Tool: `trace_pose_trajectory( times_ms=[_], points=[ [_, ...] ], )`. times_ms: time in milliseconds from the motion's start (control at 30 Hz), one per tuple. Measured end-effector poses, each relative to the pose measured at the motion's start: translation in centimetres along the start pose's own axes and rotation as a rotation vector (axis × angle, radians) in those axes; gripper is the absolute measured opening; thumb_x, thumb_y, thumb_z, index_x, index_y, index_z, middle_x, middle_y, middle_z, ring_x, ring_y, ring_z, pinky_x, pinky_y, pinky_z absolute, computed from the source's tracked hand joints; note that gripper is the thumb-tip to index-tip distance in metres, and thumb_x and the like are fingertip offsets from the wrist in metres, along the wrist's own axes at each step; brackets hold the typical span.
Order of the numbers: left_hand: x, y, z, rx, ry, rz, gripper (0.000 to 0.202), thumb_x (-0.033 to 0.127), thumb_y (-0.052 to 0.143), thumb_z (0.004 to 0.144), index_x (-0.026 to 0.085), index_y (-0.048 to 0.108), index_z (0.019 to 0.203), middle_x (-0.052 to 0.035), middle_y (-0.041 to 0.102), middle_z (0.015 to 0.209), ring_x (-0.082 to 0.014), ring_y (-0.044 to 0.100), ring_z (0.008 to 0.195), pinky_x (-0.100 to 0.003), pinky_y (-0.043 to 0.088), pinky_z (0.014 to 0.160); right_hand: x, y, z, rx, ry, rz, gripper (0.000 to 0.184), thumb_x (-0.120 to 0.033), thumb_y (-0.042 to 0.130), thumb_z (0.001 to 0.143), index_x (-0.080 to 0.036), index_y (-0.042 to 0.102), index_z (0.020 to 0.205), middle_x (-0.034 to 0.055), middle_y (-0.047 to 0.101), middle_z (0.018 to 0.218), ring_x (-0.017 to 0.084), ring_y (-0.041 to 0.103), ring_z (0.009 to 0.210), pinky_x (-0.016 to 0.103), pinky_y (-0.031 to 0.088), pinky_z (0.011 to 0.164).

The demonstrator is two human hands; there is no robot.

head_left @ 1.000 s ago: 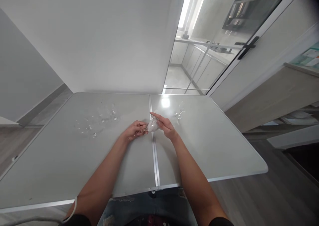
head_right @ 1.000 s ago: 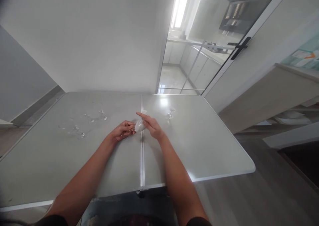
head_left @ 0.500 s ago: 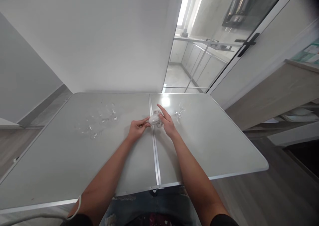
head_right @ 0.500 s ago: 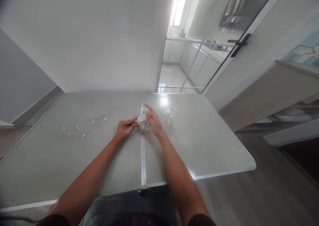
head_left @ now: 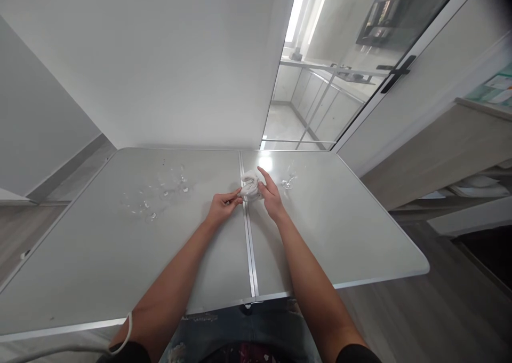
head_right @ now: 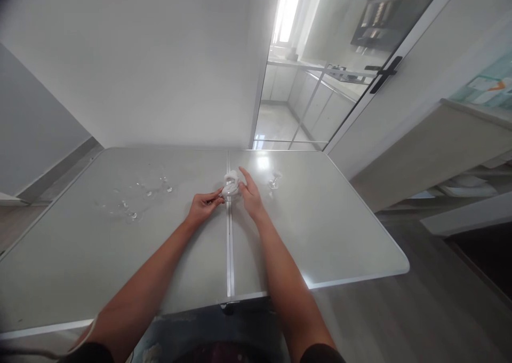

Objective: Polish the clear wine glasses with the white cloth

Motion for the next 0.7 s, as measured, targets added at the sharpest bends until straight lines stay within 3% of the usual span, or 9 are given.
trace_pose_trajectory(
  times_ms=[100, 233, 300, 400, 500, 700],
  points=[
    [0.2, -0.2, -0.1, -0.016, 0.016, -0.022, 0.047, 0.043, 0.076, 0.083, 0.014, 0.076, 0.12, -0.0089, 0.079, 0.077, -0.0174, 0.064, 0.067, -0.027, 0.047, 0.063, -0.5, 0.3, -0.1, -0.048, 0.017, 0.097, 0.056, -0.049, 0.047, 0.1, -0.029, 0.045, 0.152, 0.004, 0.067, 0.122, 0.021, 0.062, 0.104, 0.034, 0.048, 0.094],
    [0.2, -0.6, 0.0, -0.046, -0.012, -0.098, 0.049, 0.045, 0.078, 0.081, 0.014, 0.076, 0.119, -0.0101, 0.079, 0.077, -0.0199, 0.069, 0.068, -0.028, 0.05, 0.065, -1.0, 0.6, -0.4, -0.147, -0.077, -0.036, 0.045, -0.046, 0.043, 0.102, -0.028, 0.06, 0.139, 0.0029, 0.069, 0.105, 0.021, 0.06, 0.094, 0.036, 0.047, 0.092],
    [0.0, -0.6, 0.0, -0.057, -0.042, -0.129, 0.051, 0.045, 0.079, 0.08, 0.014, 0.076, 0.12, -0.0108, 0.079, 0.078, -0.0196, 0.068, 0.066, -0.027, 0.049, 0.061, -1.0, 0.5, -0.6, -0.116, -0.132, -0.16, 0.041, -0.045, 0.04, 0.102, -0.028, 0.066, 0.13, 0.0034, 0.068, 0.1, 0.022, 0.057, 0.094, 0.037, 0.046, 0.092],
    [-0.5, -0.4, 0.1, -0.041, -0.073, -0.141, 0.054, 0.046, 0.079, 0.08, 0.012, 0.075, 0.121, -0.0117, 0.079, 0.077, -0.0176, 0.065, 0.062, -0.025, 0.045, 0.054, -1.1, -0.1, -0.5, 0.034, -0.138, -0.238, 0.039, -0.046, 0.04, 0.103, -0.027, 0.067, 0.123, 0.0039, 0.063, 0.087, 0.022, 0.054, 0.089, 0.037, 0.045, 0.087],
    [-0.9, -0.2, 0.1, -0.012, -0.07, -0.116, 0.055, 0.047, 0.077, 0.081, 0.011, 0.074, 0.123, -0.0098, 0.078, 0.075, -0.0149, 0.062, 0.058, -0.024, 0.043, 0.052, -1.0, -0.5, -0.3, 0.128, -0.031, -0.094, 0.042, -0.049, 0.042, 0.102, -0.026, 0.058, 0.134, 0.0009, 0.058, 0.08, 0.019, 0.051, 0.075, 0.032, 0.045, 0.075],
    [-0.8, -0.4, 0.1, -0.014, -0.052, -0.099, 0.052, 0.046, 0.078, 0.08, 0.012, 0.076, 0.12, -0.0075, 0.077, 0.073, -0.0165, 0.065, 0.064, -0.025, 0.047, 0.06, -1.0, 0.5, -0.1, -0.064, 0.087, 0.224, 0.046, -0.053, 0.052, 0.097, -0.026, 0.057, 0.133, 0.0021, 0.066, 0.092, 0.018, 0.057, 0.077, 0.029, 0.047, 0.072]
  ],
)
Point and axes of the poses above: each hand's wrist, its own z-axis towards the middle knuckle, its own y-axis out of the palm, x = y × z, the point moved 4 cm from there along z, towards the middle knuckle
